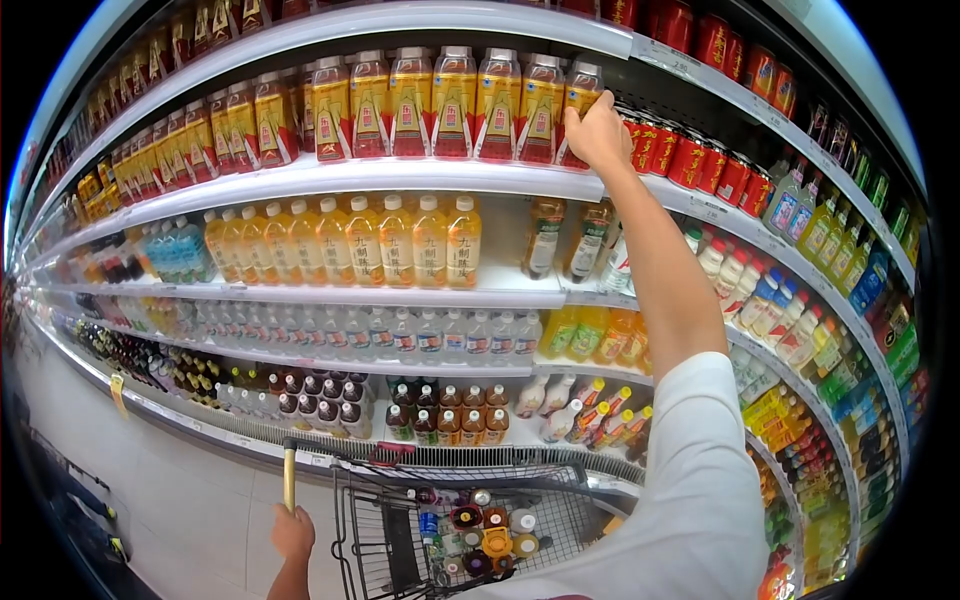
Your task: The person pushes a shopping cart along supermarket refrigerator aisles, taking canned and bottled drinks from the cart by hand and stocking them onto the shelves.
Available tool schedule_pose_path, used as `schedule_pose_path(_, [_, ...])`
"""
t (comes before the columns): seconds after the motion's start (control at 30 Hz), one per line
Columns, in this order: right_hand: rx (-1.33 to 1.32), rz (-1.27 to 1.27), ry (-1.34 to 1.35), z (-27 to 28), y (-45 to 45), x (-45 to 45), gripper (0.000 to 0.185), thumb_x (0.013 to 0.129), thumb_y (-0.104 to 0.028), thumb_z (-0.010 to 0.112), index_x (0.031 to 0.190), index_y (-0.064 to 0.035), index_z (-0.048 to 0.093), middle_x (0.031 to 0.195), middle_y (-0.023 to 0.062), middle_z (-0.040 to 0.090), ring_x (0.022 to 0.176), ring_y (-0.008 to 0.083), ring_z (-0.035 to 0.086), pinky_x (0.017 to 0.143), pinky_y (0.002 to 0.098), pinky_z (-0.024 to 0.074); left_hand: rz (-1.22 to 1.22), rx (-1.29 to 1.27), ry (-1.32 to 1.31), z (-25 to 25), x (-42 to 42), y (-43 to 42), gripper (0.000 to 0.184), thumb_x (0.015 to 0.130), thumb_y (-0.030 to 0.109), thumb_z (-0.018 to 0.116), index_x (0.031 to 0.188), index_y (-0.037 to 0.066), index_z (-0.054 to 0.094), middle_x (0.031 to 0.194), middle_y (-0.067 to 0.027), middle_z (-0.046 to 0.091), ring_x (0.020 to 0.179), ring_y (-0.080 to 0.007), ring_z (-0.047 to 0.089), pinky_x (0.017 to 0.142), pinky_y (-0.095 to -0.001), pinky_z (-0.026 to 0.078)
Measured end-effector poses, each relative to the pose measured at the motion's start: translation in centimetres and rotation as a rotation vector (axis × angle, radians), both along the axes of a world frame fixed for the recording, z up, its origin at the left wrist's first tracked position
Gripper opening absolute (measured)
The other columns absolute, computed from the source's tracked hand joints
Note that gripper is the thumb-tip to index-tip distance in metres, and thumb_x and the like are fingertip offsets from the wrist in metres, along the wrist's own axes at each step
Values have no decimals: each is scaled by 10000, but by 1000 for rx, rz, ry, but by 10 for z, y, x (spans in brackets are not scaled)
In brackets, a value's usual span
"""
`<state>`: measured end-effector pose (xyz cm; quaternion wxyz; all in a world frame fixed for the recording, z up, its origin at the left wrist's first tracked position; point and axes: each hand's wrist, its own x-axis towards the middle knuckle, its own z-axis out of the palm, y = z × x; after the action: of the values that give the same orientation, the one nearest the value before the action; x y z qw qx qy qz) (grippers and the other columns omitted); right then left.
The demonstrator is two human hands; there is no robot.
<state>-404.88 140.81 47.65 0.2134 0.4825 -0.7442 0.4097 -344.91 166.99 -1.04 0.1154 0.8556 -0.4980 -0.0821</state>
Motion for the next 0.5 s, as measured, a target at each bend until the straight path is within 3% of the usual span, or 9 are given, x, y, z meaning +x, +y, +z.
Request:
schedule_pose_path(0.13, [-118,52,65,-17,-3,1,570,917,-299,630,1279,79,404,1285,332,562,1080,485,635,920,518,527,2,22,19,4,0,1,297,949,331,575,1039,62,486,880,-233,688,819,-459,672,696,-563,514])
schedule_pose_path(0.2, [-165,58,77,-25,1,7,668,918,-291,627,1393,86,348,1414,334,447,1151,488,594,976,507,502,6,1,28,1,2,0,303,946,335,578,1037,60,489,876,-235,688,818,-459,672,695,-565,514])
schedule_pose_path(0.37, [-249,117,135,-48,20,18,667,915,-336,658,1409,50,431,1414,285,486,1238,432,548,1025,463,457,5,7,44,3,3,0,313,934,340,592,1022,54,501,865,-232,688,814,-453,676,700,-562,518])
schedule_pose_path(0.43, [-334,290,195,-81,45,29,583,917,-288,664,1362,41,481,1354,273,531,1233,416,549,1021,450,452,-4,4,34,-1,5,-1,315,930,337,596,1015,48,505,863,-229,689,813,-450,677,705,-558,521])
schedule_pose_path(0.47, [-376,371,258,-110,62,36,502,912,-232,661,1309,41,517,1286,244,560,1088,374,615,926,449,496,0,-1,46,4,3,0,313,926,330,602,1012,45,507,863,-228,690,813,-449,678,709,-555,522])
schedule_pose_path(0.5, [-217,513,-2,-142,89,54,437,903,-222,673,1239,36,566,1210,222,597,897,305,656,791,398,530,-2,-6,58,10,-1,1,310,921,322,607,1010,41,509,863,-227,690,813,-448,679,714,-553,524])
